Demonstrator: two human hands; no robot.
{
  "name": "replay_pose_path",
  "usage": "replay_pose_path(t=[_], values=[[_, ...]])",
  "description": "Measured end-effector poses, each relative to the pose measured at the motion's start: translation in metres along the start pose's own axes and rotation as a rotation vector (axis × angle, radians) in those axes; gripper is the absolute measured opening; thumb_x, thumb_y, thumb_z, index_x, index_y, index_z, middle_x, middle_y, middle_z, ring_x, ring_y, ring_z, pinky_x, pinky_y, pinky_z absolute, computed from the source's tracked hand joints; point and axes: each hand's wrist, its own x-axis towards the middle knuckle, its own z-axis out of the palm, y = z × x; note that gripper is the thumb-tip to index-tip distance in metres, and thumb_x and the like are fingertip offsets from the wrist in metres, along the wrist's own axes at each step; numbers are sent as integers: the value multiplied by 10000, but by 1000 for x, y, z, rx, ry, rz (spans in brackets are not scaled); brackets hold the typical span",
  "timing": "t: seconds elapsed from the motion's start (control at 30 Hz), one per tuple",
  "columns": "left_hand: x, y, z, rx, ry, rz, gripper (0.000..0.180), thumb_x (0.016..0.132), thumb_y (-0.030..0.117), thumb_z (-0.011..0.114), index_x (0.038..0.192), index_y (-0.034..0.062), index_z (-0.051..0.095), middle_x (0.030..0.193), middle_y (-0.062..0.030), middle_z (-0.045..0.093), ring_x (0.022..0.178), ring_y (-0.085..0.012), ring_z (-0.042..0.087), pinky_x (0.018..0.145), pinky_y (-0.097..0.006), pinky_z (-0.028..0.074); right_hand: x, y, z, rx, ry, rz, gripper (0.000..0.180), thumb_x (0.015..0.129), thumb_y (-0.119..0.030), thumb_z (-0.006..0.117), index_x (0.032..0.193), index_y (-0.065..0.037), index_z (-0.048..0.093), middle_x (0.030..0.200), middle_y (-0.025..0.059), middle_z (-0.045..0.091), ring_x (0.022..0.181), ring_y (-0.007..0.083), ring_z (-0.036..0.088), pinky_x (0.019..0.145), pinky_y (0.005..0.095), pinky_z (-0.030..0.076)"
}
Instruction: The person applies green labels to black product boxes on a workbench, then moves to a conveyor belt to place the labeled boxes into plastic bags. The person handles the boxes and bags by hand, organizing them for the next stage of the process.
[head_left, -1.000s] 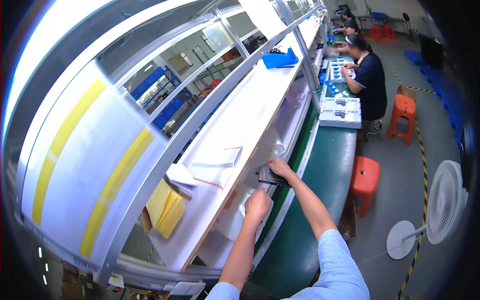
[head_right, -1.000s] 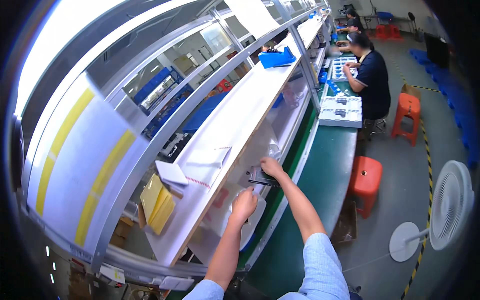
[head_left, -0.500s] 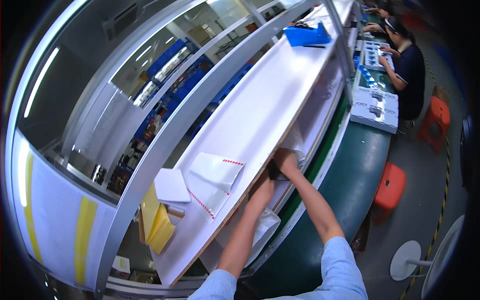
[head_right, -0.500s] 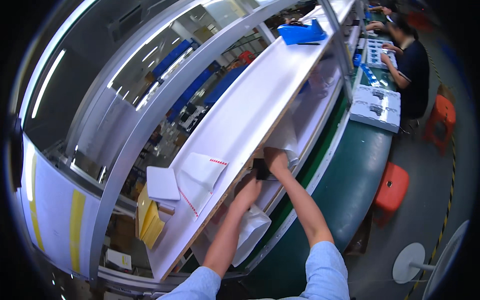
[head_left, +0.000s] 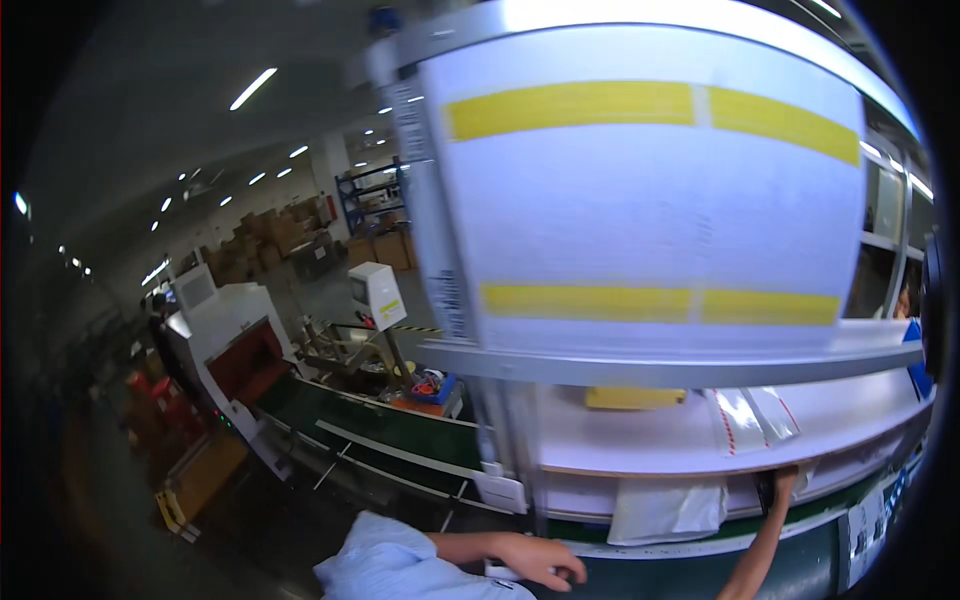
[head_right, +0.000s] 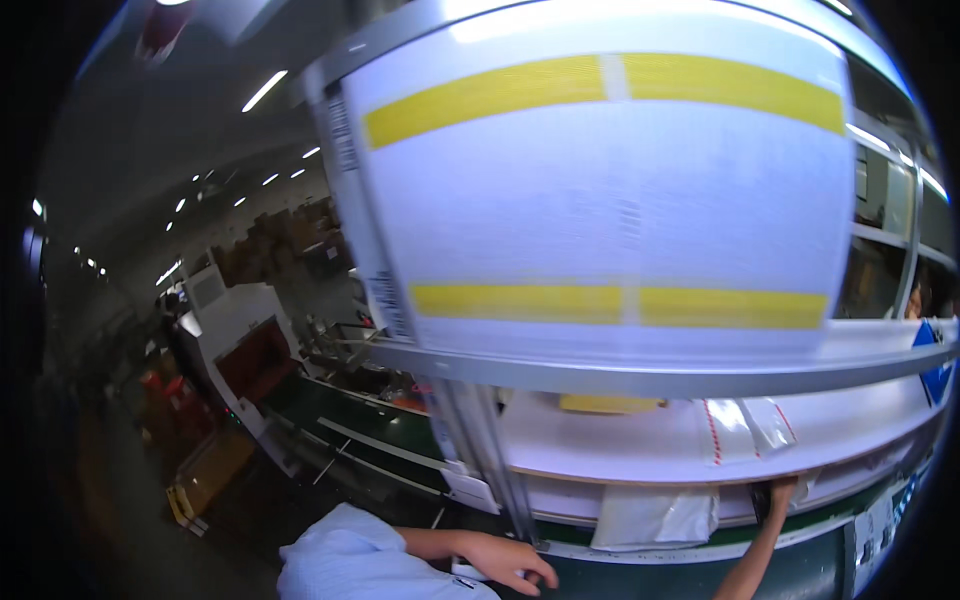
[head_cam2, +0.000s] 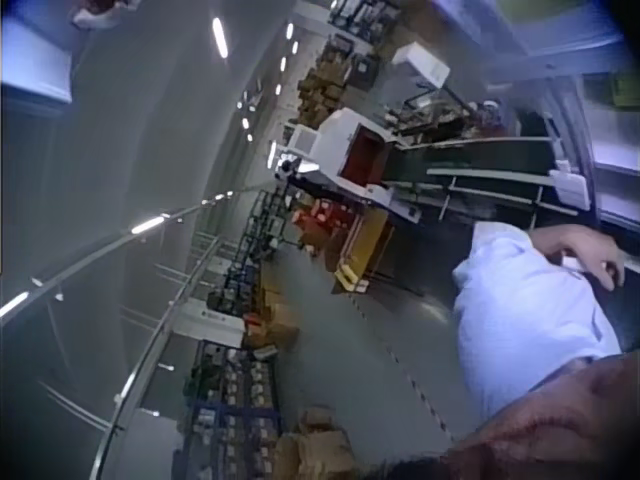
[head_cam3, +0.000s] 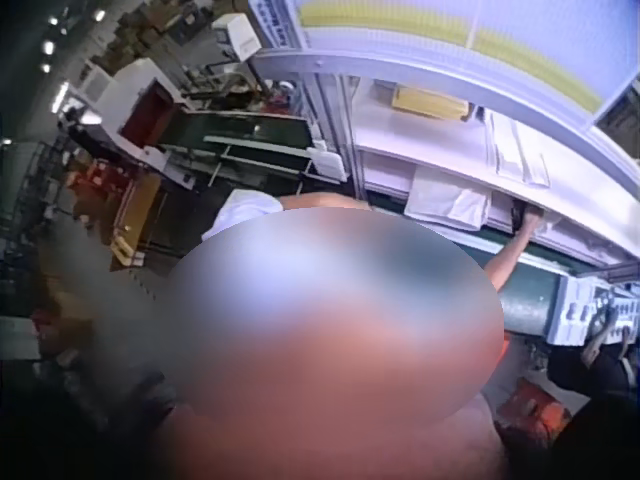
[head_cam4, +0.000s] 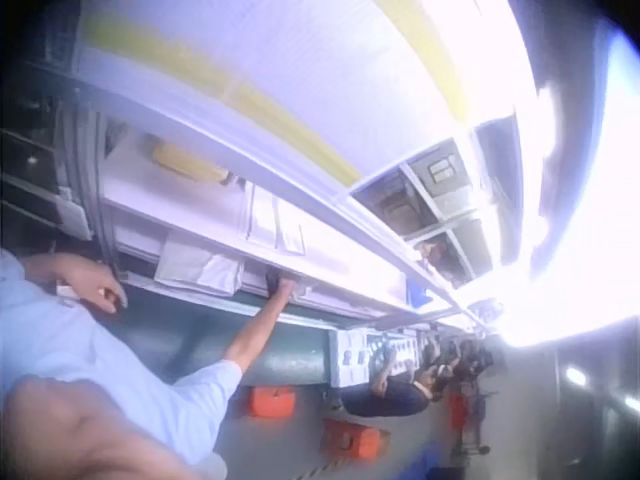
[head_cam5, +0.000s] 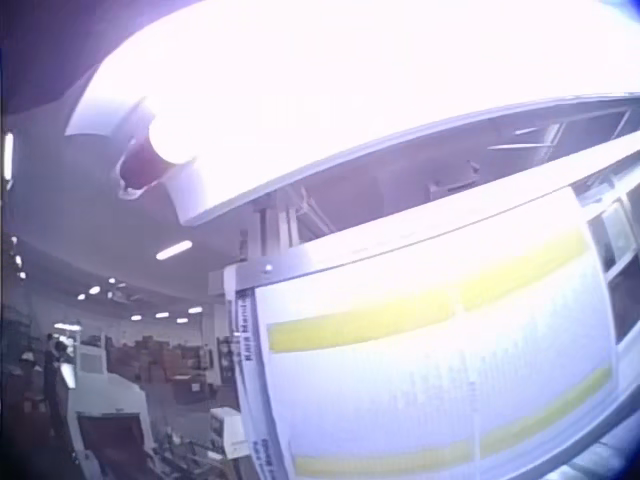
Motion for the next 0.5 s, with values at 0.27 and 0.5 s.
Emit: replay_pose_path(t=[0.27, 0.5], values=[[-304, -176, -135, -43, 754, -633, 277, 848, 266, 593, 947, 9, 626, 759, -45, 641, 673, -119, 623, 646, -265, 492, -103, -39, -45, 413, 57, 320, 365, 849, -324, 470, 959, 3, 591, 821, 130, 627, 692, 187, 565, 640, 280, 445], [-486, -416, -294, 219, 1952, -847, 272, 757, 215, 596, 939, 17, 629, 926, -186, 637, 894, -345, 600, 777, -416, 474, -314, -139, -41, 267, 294, 991, 552, 856, -503, 440, 1106, -20, 535, 875, 139, 632, 778, 149, 575, 725, 259, 419]])
